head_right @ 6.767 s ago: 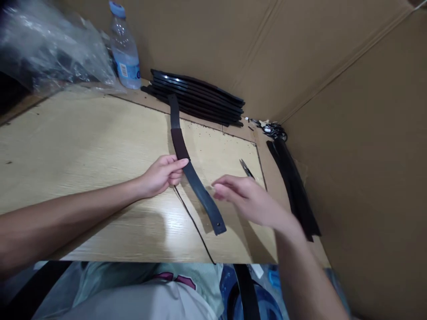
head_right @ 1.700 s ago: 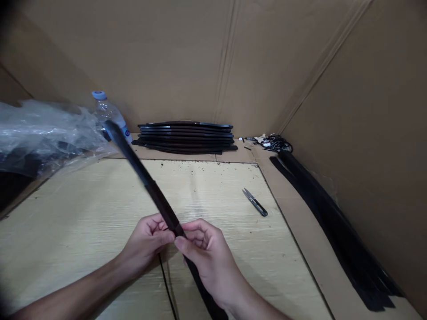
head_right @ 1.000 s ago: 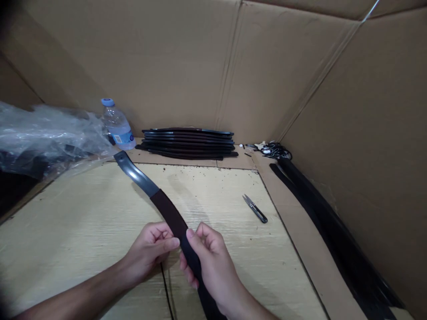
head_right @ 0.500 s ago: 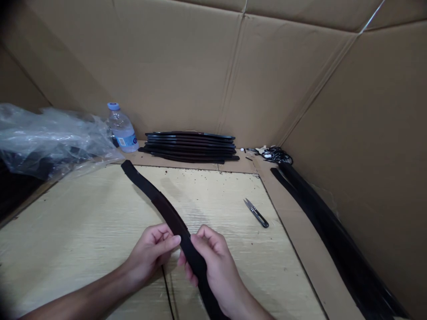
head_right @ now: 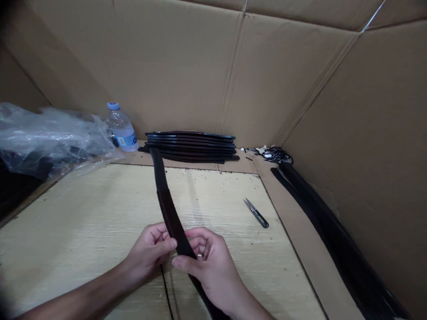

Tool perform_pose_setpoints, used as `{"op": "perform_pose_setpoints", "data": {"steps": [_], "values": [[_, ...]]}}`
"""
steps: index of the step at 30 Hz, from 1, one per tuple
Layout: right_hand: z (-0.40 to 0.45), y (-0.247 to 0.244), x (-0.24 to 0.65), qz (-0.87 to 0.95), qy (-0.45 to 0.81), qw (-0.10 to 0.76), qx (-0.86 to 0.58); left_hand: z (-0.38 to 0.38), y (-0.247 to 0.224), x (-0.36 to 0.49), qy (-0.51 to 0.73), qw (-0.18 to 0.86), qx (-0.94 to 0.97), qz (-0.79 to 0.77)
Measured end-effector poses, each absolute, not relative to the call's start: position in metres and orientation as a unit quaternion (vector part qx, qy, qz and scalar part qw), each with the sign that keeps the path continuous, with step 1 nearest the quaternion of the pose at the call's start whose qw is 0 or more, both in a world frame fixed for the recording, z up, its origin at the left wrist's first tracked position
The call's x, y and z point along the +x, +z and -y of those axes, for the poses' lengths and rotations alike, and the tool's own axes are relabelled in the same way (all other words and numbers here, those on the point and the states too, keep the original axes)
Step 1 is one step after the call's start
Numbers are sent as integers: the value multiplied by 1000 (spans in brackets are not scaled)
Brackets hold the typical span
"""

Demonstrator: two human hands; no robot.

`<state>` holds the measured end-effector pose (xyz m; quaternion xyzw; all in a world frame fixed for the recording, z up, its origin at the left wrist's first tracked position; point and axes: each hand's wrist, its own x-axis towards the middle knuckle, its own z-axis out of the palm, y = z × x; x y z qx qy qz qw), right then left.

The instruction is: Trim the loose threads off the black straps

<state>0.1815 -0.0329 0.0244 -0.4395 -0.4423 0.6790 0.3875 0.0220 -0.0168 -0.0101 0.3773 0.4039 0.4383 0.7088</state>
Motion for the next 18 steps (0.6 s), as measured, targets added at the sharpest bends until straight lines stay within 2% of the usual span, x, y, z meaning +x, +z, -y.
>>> {"op": "perform_pose_setpoints", "data": {"steps": [6, 12, 18], "values": [[32, 23, 183, 475, 658, 385, -439, 17, -9, 21, 429, 709, 392, -399], [33, 25, 182, 427, 739, 363, -374, 16, -1, 19, 406, 733, 403, -368], [34, 30, 185, 446, 716, 385, -375, 14, -4, 19, 428, 711, 397, -393]]}}
